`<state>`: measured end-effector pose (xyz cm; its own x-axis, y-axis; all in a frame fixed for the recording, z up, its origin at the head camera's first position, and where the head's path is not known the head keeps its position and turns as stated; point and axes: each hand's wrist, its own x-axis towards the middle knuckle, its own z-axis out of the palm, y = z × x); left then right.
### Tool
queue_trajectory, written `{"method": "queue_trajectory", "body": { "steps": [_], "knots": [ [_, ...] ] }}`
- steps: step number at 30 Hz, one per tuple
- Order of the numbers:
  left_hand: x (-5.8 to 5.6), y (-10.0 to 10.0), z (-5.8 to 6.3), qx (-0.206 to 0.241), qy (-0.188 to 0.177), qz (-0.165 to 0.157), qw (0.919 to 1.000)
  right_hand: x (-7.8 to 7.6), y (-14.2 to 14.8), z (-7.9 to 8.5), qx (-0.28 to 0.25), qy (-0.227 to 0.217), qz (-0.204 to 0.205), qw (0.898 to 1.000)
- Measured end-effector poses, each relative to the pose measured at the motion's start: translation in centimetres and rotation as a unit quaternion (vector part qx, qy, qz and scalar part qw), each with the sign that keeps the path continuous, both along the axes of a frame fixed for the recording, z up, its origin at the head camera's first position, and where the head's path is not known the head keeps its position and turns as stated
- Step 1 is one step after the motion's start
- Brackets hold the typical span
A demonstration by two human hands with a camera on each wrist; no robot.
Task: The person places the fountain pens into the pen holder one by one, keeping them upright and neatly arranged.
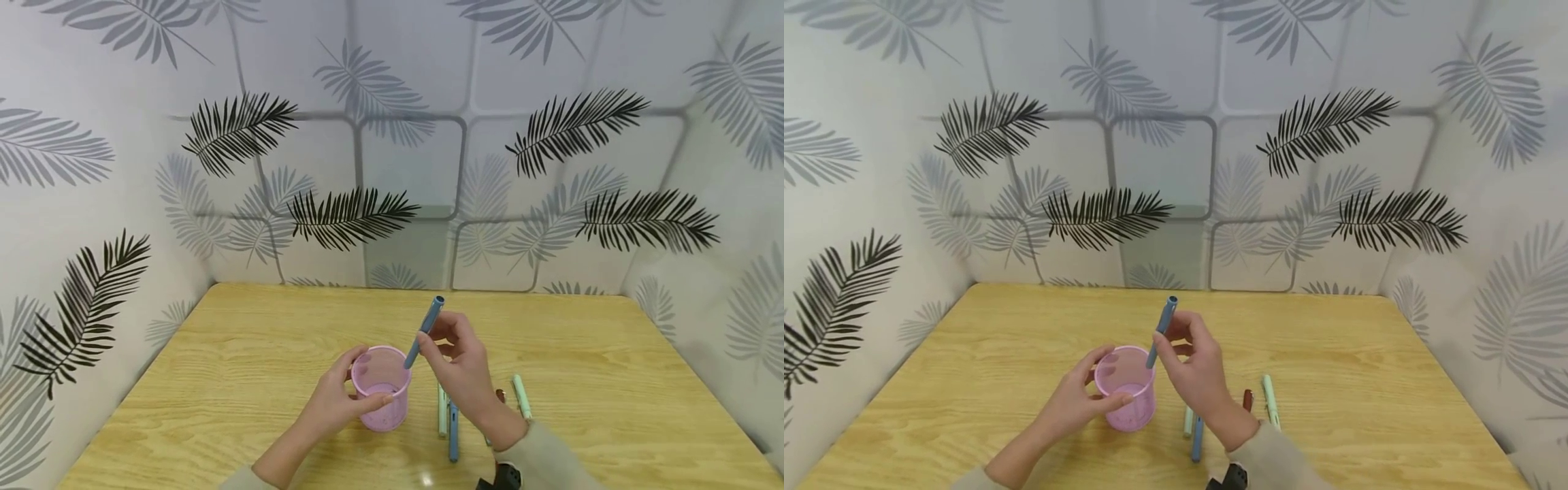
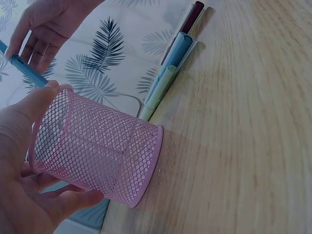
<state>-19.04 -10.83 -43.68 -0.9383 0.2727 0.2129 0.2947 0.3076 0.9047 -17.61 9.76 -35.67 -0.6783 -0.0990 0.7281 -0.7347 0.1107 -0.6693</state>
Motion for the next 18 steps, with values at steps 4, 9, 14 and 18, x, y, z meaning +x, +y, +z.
{"method": "queue_trajectory", "body": {
  "steps": [4,9,14,18],
  "knots": [
    [0.0,-0.1,0.0,0.003,-0.007,-0.005,1.0,0.1,-0.4,-0.2,0.013,-0.019,-0.009,1.0],
    [0.0,0.0,0.1,0.005,-0.005,-0.002,1.0,-0.1,-0.7,-1.2,0.028,-0.054,-0.016,0.998],
    [0.0,0.0,0.0,0.005,-0.001,0.001,1.0,-1.1,-0.5,-3.3,0.042,-0.082,-0.02,0.995],
    [0.1,-0.1,-0.1,0.006,0.0,0.001,1.0,-1.6,-0.3,-4.5,0.051,-0.09,-0.023,0.994]
  ]
}}
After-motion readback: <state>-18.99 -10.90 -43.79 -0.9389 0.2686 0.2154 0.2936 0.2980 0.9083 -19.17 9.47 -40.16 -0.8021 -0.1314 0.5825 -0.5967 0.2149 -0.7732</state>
